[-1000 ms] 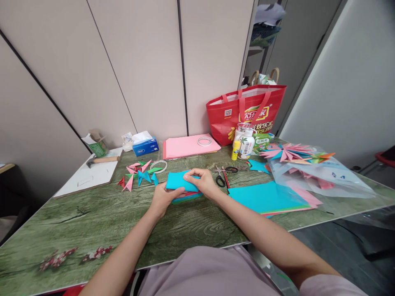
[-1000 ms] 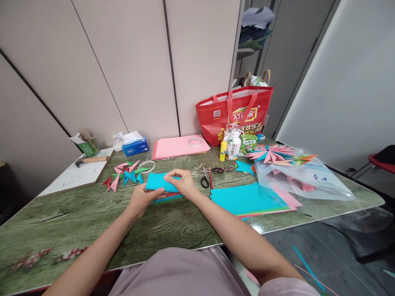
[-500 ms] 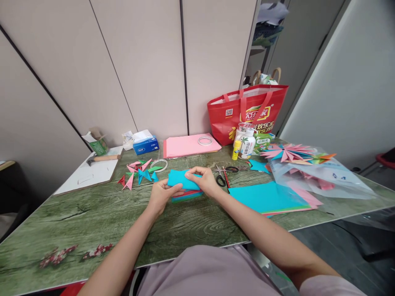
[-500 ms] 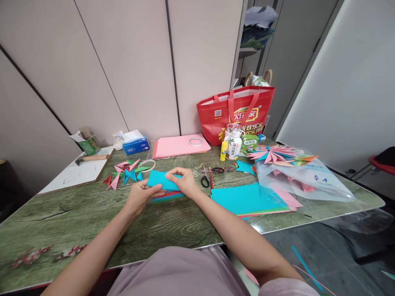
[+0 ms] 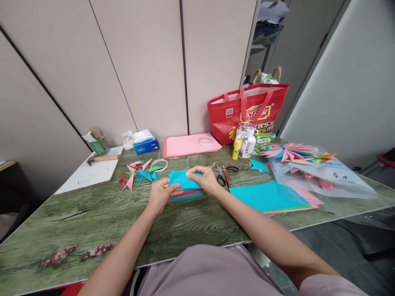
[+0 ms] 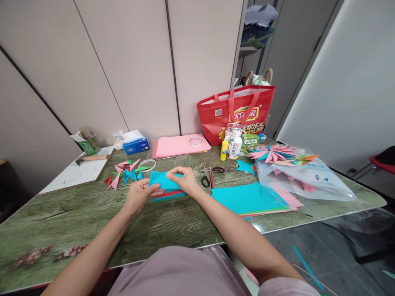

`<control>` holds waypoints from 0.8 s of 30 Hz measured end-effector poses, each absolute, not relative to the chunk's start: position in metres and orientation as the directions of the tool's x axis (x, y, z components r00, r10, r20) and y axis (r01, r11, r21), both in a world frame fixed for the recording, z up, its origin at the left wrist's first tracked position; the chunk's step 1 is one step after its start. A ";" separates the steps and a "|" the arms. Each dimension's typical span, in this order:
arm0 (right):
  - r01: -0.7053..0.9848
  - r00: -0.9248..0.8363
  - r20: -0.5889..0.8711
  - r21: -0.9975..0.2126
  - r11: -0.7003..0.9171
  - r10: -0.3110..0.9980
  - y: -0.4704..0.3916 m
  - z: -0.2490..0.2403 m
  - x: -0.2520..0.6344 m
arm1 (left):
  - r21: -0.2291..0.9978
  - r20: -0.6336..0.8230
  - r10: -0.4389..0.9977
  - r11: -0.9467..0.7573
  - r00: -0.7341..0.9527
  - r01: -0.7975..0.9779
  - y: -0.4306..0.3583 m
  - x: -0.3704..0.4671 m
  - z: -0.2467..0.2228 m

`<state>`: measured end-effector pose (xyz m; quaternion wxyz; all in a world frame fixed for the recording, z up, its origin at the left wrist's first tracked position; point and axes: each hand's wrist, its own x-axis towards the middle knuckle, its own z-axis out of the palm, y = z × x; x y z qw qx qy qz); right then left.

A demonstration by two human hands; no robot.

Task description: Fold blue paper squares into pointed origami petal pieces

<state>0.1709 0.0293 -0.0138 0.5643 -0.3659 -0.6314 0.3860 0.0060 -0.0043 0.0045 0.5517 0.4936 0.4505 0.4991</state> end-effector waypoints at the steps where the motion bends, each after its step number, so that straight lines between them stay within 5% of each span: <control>1: 0.028 -0.095 0.429 -0.901 0.433 0.898 0.029 -0.014 0.171 | 0.994 -0.001 0.995 0.011 0.096 -0.106 -0.004 0.006 0.005; 16: -0.011 -0.101 0.398 -0.917 0.399 0.912 0.032 -0.009 0.177 | 0.995 0.066 0.980 -0.051 0.185 -0.083 -0.004 0.003 0.007; 24: 0.047 -0.174 0.395 -0.911 0.409 0.902 0.032 -0.012 0.176 | 0.946 0.322 0.924 -0.320 0.206 -0.041 -0.009 0.003 0.020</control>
